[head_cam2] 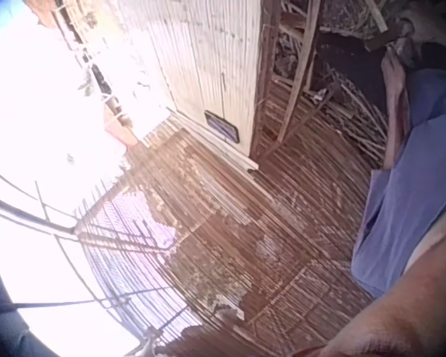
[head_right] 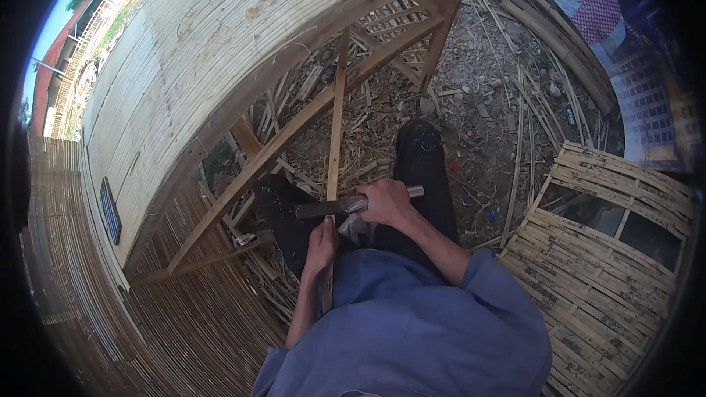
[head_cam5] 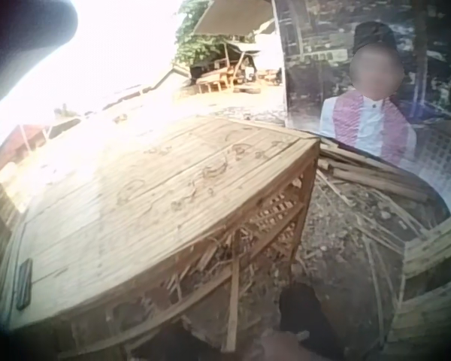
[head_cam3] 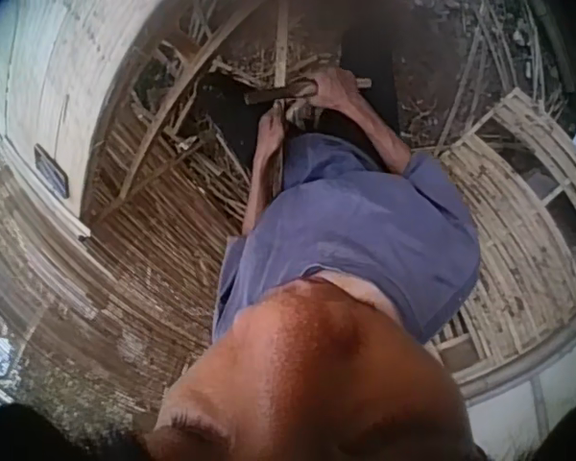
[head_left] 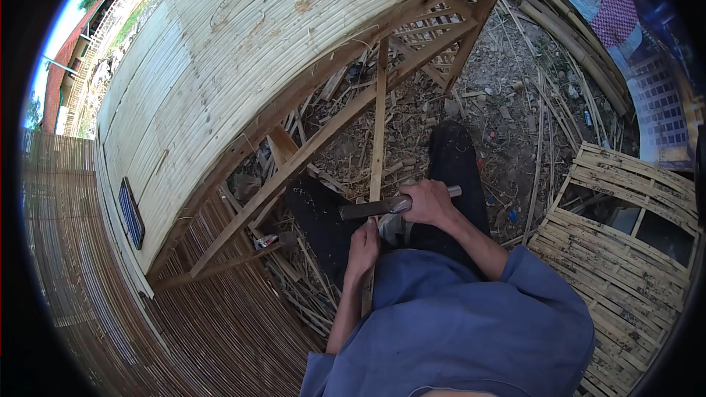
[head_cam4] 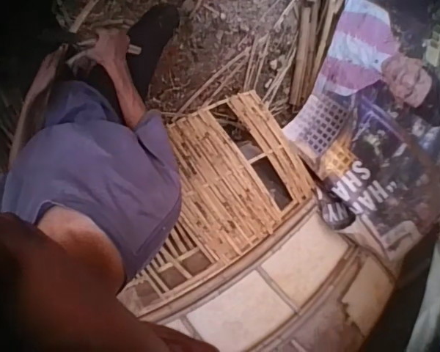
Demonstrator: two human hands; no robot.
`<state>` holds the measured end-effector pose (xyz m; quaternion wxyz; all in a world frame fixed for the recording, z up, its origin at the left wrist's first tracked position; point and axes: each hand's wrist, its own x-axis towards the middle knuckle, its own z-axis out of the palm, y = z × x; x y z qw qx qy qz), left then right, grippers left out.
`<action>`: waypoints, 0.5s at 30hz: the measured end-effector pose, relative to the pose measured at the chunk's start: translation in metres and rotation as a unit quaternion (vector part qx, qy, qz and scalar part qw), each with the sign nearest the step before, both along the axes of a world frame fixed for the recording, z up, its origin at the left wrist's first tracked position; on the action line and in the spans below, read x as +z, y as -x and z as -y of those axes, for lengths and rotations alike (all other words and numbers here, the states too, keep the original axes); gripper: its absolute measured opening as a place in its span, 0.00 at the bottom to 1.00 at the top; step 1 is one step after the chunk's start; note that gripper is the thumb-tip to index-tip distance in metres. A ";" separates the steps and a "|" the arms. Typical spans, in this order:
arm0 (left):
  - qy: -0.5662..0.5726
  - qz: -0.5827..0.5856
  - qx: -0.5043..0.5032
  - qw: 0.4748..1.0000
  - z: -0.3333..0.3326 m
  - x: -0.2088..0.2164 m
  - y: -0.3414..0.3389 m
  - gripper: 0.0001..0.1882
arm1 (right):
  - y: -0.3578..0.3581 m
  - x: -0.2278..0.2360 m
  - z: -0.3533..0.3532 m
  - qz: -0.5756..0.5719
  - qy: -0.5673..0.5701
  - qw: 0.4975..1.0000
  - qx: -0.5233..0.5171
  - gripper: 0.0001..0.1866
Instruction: The person uses a knife to shave and smooth a thin strip of bamboo for furniture manufacturing.
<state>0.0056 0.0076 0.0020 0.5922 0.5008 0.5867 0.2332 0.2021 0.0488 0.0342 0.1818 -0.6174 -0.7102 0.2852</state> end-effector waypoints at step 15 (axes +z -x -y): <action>-0.145 -0.016 0.034 0.989 0.005 -0.019 -0.002 0.27 | -0.009 -0.011 -0.020 0.083 -0.008 0.991 0.103 0.10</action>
